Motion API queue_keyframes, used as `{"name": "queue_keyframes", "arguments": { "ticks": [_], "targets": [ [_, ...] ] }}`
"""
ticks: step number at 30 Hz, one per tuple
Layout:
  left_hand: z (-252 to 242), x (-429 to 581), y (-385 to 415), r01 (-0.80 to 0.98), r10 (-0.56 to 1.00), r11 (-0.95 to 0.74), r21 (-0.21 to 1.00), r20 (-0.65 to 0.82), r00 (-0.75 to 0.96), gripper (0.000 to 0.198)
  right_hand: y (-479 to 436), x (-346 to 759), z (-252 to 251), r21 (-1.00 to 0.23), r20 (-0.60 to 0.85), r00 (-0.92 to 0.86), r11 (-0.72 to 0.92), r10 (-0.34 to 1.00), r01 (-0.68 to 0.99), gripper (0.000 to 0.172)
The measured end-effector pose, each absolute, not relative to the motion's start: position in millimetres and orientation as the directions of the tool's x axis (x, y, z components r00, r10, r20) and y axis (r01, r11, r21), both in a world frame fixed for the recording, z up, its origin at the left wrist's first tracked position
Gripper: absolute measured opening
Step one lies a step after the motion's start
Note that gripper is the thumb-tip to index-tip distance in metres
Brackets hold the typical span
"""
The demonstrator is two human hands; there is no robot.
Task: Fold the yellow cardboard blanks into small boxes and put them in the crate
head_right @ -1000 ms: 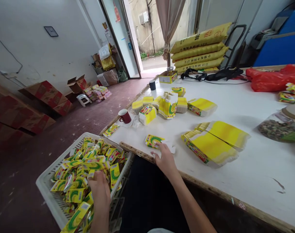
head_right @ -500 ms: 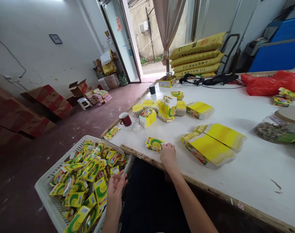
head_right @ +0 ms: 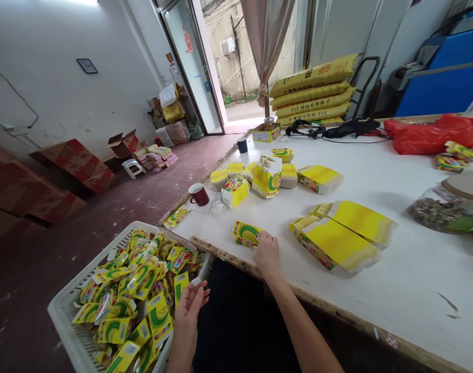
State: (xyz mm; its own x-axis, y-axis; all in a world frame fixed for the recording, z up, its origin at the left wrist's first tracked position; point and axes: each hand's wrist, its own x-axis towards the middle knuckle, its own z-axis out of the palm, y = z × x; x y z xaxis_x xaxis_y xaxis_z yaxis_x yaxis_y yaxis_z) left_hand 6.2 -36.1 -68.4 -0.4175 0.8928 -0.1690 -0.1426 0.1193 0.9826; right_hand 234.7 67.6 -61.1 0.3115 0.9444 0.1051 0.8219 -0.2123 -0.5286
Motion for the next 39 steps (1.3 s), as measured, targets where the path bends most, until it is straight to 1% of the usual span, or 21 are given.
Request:
{"name": "queue_keyframes", "arguments": {
  "ticks": [2,5,7,9,11,13,14,16,18,20,23,26,28,29,31,33,34,35,36,37,39],
  "targets": [
    [-69.6,10.4,-38.0,-0.137,0.915,0.113,0.984,-0.157,-0.373,0.07,62.7,234.7,-57.0,-0.569,0.125,0.326,-0.201,0.937,0.797,0.02],
    [-69.2,18.0,-40.5,-0.232,0.952,0.045,0.972,-0.112,-0.285,0.08,43.6,224.6,-47.0,-0.75,0.16,0.285,-0.071,0.945,0.657,0.015],
    [-64.1,22.3,-41.4,-0.382,0.968,-0.021,0.924,-0.077,-0.241,0.083,21.1,207.6,-38.7,-0.884,0.164,0.123,0.09,0.979,0.459,0.015],
    [-54.0,24.9,-41.7,-0.527,0.973,-0.064,0.848,-0.063,-0.221,0.076,-5.8,184.9,-30.6,-0.947,0.118,-0.161,0.16,0.98,0.278,0.023],
    [-40.6,26.1,-41.4,-0.626,0.966,-0.114,0.772,-0.061,-0.251,0.064,-30.8,162.4,-24.2,-0.997,0.06,-0.368,0.073,0.928,0.022,0.027],
    [-28.2,26.5,-40.4,-0.689,0.946,-0.172,0.704,-0.076,-0.314,0.059,-48.2,145.9,-20.4,-0.987,0.054,-0.401,-0.012,0.915,-0.161,0.031],
    [-23.8,26.6,-39.7,-0.703,0.934,-0.196,0.683,-0.088,-0.345,0.059,-53.3,140.8,-19.5,-0.98,0.045,-0.392,-0.035,0.919,-0.195,0.036],
    [-20.9,26.5,-38.8,-0.7,0.918,-0.201,0.685,-0.117,-0.378,0.064,-56.7,137.0,-19.2,-0.987,0.008,-0.371,-0.053,0.928,-0.153,0.049],
    [-26.0,25.6,-39.3,-0.647,0.913,-0.168,0.744,-0.13,-0.386,0.072,-53.1,140.4,-19.9,-0.996,-0.028,-0.353,-0.055,0.935,-0.067,0.049],
    [-36.4,24.1,-41.2,-0.562,0.912,-0.146,0.814,-0.11,-0.396,0.075,-46.5,148.9,-20.4,-0.999,-0.019,-0.307,-0.028,0.951,-0.023,0.036],
    [-52.3,21.4,-44.5,-0.423,0.879,-0.111,0.899,-0.111,-0.465,0.063,-37.2,165.2,-21.4,-0.999,0.052,-0.225,0.053,0.973,-0.001,0.013],
    [-56.5,16.2,-45.0,-0.317,0.872,-0.032,0.948,-0.128,-0.472,0.05,-30.7,181.0,-23.8,-0.989,0.132,-0.155,0.14,0.979,0.039,0.006],
    [-50.0,8.2,-43.9,-0.255,0.9,-0.04,0.966,-0.076,-0.43,0.05,-27.0,191.0,-24.6,-0.958,0.236,-0.084,0.246,0.968,0.146,0.01],
    [-44.5,2.6,-43.1,-0.219,0.912,-0.079,0.972,-0.019,-0.411,0.053,-25.5,195.6,-24.0,-0.922,0.305,-0.05,0.308,0.951,0.237,0.013],
    [-30.9,-9.8,-42.2,-0.109,0.917,-0.188,0.976,0.135,-0.374,0.067,-23.9,202.6,-19.8,-0.798,0.44,-0.037,0.41,0.897,0.442,0.021],
    [-18.1,-19.2,-42.6,0.078,0.927,-0.232,0.97,0.244,-0.283,0.089,-25.8,204.2,-12.8,-0.65,0.536,-0.126,0.503,0.835,0.57,0.027],
    [-13.2,-20.9,-43.5,0.189,0.947,-0.209,0.96,0.247,-0.206,0.099,-28.2,202.6,-9.3,-0.59,0.564,-0.196,0.557,0.803,0.584,0.029],
    [-9.7,-20.3,-44.6,0.293,0.972,-0.165,0.942,0.206,-0.116,0.102,-31.4,199.6,-6.7,-0.55,0.583,-0.264,0.612,0.769,0.569,0.03],
    [-7.9,-17.4,-45.9,0.379,0.99,-0.115,0.918,0.135,-0.028,0.098,-34.9,195.7,-5.3,-0.534,0.597,-0.306,0.653,0.741,0.537,0.031],
    [-7.7,-12.5,-47.3,0.444,0.997,-0.072,0.893,0.063,0.033,0.088,-38.3,191.4,-5.6,-0.546,0.609,-0.308,0.669,0.731,0.505,0.029],
    [-11.7,0.8,-50.8,0.525,0.997,-0.023,0.851,-0.017,0.07,0.067,-43.3,183.7,-11.1,-0.658,0.597,-0.156,0.591,0.787,0.467,0.03]
  ]
}}
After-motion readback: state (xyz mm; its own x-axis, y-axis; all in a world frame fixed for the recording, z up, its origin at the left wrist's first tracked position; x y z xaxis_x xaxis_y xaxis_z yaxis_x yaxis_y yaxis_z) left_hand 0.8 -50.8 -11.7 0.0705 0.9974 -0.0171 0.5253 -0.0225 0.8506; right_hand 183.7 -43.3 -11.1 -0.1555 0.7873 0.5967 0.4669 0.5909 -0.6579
